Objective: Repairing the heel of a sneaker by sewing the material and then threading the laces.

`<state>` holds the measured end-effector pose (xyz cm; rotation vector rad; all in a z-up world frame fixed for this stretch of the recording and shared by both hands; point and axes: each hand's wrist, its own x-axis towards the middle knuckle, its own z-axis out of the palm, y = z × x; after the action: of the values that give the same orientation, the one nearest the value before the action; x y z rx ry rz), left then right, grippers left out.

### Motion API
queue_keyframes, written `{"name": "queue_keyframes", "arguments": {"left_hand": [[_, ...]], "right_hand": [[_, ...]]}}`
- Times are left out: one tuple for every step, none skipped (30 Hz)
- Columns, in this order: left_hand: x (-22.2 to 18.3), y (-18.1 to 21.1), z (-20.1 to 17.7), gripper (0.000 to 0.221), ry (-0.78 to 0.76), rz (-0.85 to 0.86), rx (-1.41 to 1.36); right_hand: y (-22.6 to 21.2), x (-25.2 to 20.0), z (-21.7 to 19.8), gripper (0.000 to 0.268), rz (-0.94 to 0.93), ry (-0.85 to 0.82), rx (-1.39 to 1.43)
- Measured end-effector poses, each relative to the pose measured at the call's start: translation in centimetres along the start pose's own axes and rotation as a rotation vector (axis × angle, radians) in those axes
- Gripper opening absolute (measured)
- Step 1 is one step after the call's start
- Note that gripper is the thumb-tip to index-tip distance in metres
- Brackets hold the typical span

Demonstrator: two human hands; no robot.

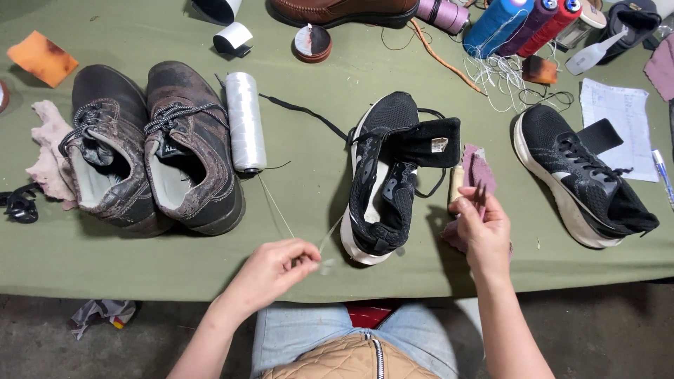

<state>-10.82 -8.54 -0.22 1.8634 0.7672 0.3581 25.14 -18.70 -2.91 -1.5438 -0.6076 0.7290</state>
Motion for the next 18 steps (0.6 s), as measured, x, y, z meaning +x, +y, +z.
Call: {"name": "queue_keyframes", "arguments": {"left_hand": [[-0.2,0.4,-0.2,0.009,0.000,0.002,-0.001],[-0.4,0.8,-0.4,0.010,-0.039,0.003,-0.019],[-0.7,1.2,-0.7,0.012,-0.079,0.001,-0.036],[-0.8,1.7,-1.4,0.012,-0.079,0.000,-0.036],[-1.0,2.3,-2.1,0.011,-0.062,0.021,-0.120],[-1.2,2.8,-2.8,0.011,-0.046,0.042,-0.205],[-1.4,2.2,-3.5,0.011,-0.046,0.043,-0.205],[-1.7,1.7,-4.2,0.010,0.046,0.103,-0.233],[-1.9,1.1,-5.0,0.010,0.139,0.163,-0.260],[-2.1,0.9,-5.6,0.010,0.139,0.164,-0.259],[-2.3,0.6,-6.3,0.011,0.270,0.128,-0.283],[-2.6,0.4,-7.0,0.013,0.400,0.092,-0.306],[-2.6,0.8,-7.6,0.013,0.403,0.092,-0.306],[-2.7,1.2,-8.3,0.015,0.492,0.054,-0.293],[-2.7,1.6,-8.9,0.017,0.580,0.015,-0.280],[-2.8,1.9,-9.4,0.017,0.582,0.015,-0.280],[-2.9,2.2,-10.0,0.019,0.614,0.034,-0.258],[-3.0,2.5,-10.5,0.022,0.647,0.053,-0.235]], "right_hand": [[-0.1,-0.4,0.4,0.019,-0.002,0.001,-0.001],[-0.2,-0.8,0.8,0.023,-0.042,-0.022,-0.071],[-0.2,-1.3,1.3,0.026,-0.079,-0.046,-0.140],[-1.0,-1.7,2.0,0.026,-0.079,-0.046,-0.140],[-1.8,-2.1,2.6,0.032,-0.332,-0.125,-0.292],[-2.5,-2.6,3.3,0.039,-0.584,-0.203,-0.443],[-2.5,-2.6,3.6,0.039,-0.585,-0.202,-0.444],[-2.4,-2.6,3.9,0.047,-0.603,-0.370,-0.410],[-2.4,-2.7,4.3,0.057,-0.617,-0.538,-0.372],[-2.3,-2.7,4.5,0.057,-0.618,-0.537,-0.372],[-2.2,-2.8,4.8,0.054,-0.657,-0.611,-0.432],[-2.1,-2.8,5.0,0.050,-0.695,-0.684,-0.492],[-2.3,-2.6,5.0,0.050,-0.697,-0.687,-0.492],[-2.5,-2.4,4.9,0.041,-0.705,-0.688,-0.446],[-2.7,-2.3,4.8,0.034,-0.713,-0.689,-0.400],[-2.0,-1.6,3.7,0.034,-0.713,-0.690,-0.400],[-1.2,-0.9,2.7,0.032,-0.651,-0.601,-0.349],[-0.5,-0.2,1.6,0.032,-0.588,-0.511,-0.297]]}}
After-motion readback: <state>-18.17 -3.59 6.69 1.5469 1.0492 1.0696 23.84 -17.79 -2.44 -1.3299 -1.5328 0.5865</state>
